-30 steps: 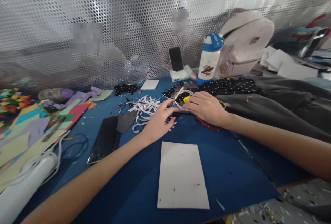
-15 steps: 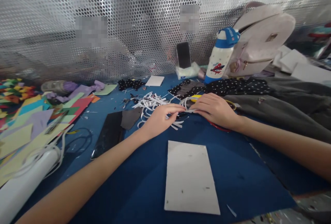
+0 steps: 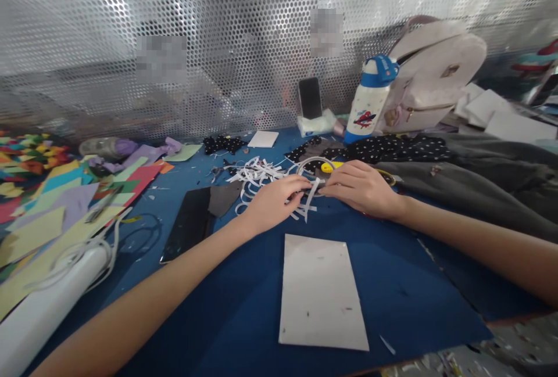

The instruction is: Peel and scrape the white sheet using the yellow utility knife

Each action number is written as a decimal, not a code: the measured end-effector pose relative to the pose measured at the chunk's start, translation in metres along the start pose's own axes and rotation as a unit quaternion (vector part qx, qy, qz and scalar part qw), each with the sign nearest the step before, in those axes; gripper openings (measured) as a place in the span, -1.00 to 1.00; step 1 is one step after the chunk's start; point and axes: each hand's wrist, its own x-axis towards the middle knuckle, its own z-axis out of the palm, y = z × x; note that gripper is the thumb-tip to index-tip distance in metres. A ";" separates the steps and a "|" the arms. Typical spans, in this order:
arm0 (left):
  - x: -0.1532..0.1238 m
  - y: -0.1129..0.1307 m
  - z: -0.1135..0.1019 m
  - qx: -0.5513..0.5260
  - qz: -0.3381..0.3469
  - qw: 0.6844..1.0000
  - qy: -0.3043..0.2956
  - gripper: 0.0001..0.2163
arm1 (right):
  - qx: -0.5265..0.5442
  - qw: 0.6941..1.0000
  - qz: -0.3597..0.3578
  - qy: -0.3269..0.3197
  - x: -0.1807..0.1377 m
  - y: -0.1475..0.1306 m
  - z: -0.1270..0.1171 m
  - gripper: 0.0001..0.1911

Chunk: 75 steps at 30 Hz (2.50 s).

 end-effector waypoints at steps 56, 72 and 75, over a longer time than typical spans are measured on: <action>0.001 0.035 0.002 -0.177 -0.052 0.976 0.114 -0.50 | 0.212 0.967 0.137 0.020 0.002 -0.035 -0.007 -0.55; -0.006 0.043 0.015 -0.047 -0.028 0.993 0.104 -0.48 | 0.190 0.971 0.144 -0.023 -0.002 -0.042 -0.001 -0.60; -0.006 0.044 0.014 -0.018 -0.023 0.995 0.095 -0.58 | 0.184 0.970 0.154 -0.026 -0.003 -0.041 0.002 -0.60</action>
